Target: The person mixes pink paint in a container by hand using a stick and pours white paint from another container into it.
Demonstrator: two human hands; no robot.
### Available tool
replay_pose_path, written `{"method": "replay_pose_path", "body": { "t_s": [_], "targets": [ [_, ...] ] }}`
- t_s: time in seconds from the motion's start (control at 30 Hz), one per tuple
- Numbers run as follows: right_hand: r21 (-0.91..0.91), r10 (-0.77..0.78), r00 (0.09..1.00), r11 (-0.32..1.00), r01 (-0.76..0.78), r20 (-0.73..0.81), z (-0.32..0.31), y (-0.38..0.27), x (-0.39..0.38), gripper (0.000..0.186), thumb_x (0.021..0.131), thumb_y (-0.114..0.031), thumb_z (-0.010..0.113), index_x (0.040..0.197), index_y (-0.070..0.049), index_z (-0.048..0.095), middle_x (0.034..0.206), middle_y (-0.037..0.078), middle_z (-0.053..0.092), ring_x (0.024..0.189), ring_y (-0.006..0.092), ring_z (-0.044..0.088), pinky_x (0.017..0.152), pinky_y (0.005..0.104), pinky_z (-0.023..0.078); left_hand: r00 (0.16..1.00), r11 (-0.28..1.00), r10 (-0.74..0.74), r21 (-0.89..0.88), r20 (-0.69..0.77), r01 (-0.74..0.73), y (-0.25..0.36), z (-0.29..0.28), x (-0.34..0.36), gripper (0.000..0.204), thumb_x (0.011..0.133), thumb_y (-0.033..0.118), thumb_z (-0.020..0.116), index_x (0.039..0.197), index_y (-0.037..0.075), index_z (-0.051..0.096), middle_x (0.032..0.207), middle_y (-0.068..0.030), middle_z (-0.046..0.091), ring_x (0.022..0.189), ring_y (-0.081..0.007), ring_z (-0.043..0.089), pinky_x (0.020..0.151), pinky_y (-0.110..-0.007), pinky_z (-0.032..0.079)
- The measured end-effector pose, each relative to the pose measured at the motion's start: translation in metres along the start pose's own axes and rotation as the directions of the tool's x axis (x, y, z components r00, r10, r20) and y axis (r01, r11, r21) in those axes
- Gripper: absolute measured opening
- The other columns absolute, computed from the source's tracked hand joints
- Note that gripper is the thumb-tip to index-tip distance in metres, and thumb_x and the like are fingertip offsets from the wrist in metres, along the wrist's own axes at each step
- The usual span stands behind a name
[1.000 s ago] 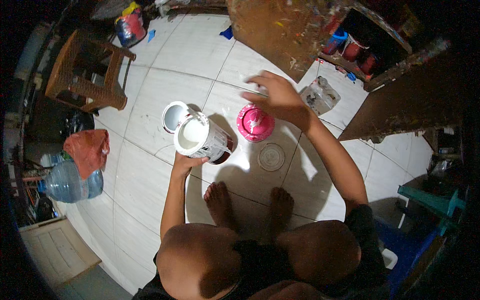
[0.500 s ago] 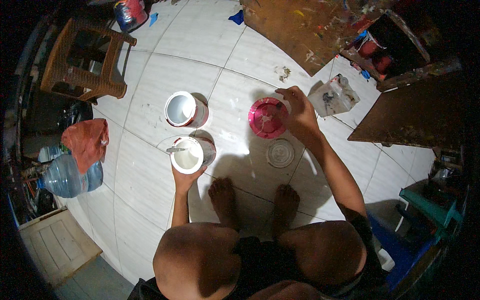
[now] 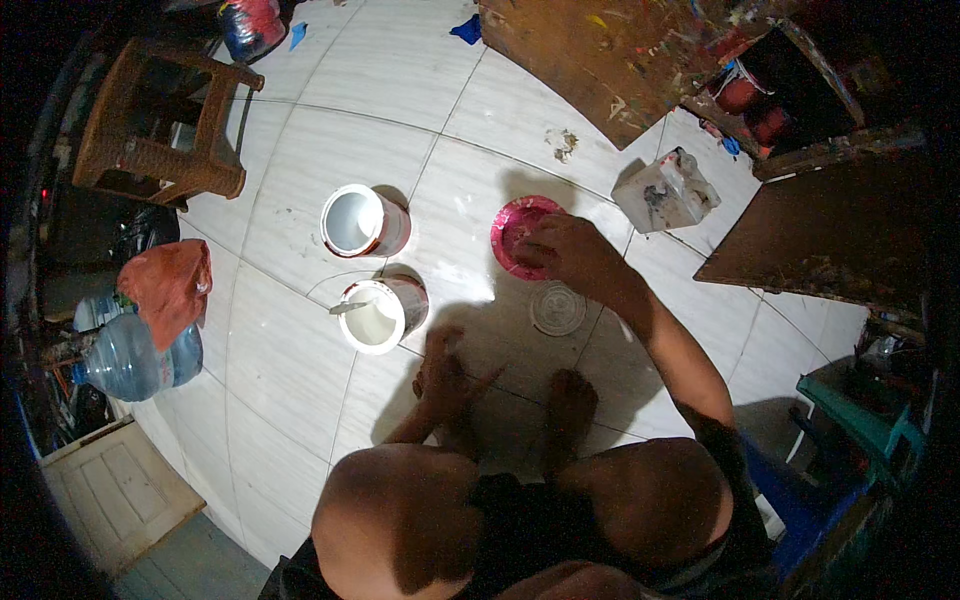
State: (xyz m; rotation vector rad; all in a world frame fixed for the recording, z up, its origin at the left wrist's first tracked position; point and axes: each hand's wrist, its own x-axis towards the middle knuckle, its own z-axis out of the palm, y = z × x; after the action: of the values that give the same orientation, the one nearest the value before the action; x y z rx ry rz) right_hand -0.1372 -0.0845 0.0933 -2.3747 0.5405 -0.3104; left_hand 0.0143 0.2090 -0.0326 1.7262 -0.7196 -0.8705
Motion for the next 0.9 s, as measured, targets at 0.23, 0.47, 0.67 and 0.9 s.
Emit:
{"method": "replay_pose_path", "body": {
  "t_s": [0.23, 0.47, 0.67, 0.9],
  "targets": [
    [0.041, -0.019, 0.997, 0.999, 0.023, -0.081, -0.029, 0.002, -0.008, 0.017, 0.092, -0.015, 0.064, 0.105, -0.009, 0.073, 0.1, 0.017, 0.073, 0.092, 0.0338, 0.073, 0.082, 0.0451, 0.058, 0.908, 0.915, 0.378, 0.078, 0.183, -0.396, 0.116, 0.08, 0.13, 0.12, 0.058, 0.019, 0.101, 0.151, -0.001, 0.028, 0.143, -0.0211, 0.05, 0.13, -0.0286, 0.055, 0.106, -0.039, 0.05],
    [-0.03, 0.109, 0.994, 0.994, -0.109, -0.01, -0.023, -0.001, -0.005, 0.018, 0.094, -0.021, 0.062, 0.098, -0.007, 0.073, 0.089, 0.018, 0.07, 0.083, 0.0349, 0.071, 0.076, 0.0457, 0.057, 0.915, 0.899, 0.31, 0.234, 0.259, -0.371, 0.103, 0.085, 0.14, 0.113, 0.052, 0.026, 0.103, 0.146, 0.004, 0.043, 0.135, -0.0166, 0.058, 0.125, -0.0328, 0.059, 0.102, -0.042, 0.051],
    [0.049, -0.015, 0.997, 0.999, 0.018, -0.074, -0.015, 0.008, -0.01, 0.022, 0.097, -0.026, 0.063, 0.096, -0.007, 0.075, 0.081, 0.019, 0.068, 0.078, 0.0361, 0.069, 0.076, 0.0453, 0.055, 0.911, 0.889, 0.359, 0.223, 0.204, -0.401, 0.11, 0.095, 0.13, 0.102, 0.055, 0.023, 0.101, 0.141, 0.006, 0.051, 0.135, -0.0162, 0.057, 0.124, -0.0332, 0.059, 0.103, -0.041, 0.05],
    [0.059, -0.006, 0.953, 0.998, 0.025, -0.304, -0.029, 0.007, -0.019, 0.032, 0.097, -0.028, 0.063, 0.082, -0.001, 0.07, 0.075, 0.02, 0.066, 0.073, 0.0366, 0.068, 0.071, 0.0463, 0.053, 0.928, 0.91, 0.314, 0.215, 0.202, -0.354, 0.122, 0.101, 0.124, 0.094, 0.057, 0.017, 0.098, 0.139, 0.006, 0.053, 0.136, -0.0174, 0.056, 0.13, -0.0361, 0.052, 0.108, -0.043, 0.045]
  ]
}}
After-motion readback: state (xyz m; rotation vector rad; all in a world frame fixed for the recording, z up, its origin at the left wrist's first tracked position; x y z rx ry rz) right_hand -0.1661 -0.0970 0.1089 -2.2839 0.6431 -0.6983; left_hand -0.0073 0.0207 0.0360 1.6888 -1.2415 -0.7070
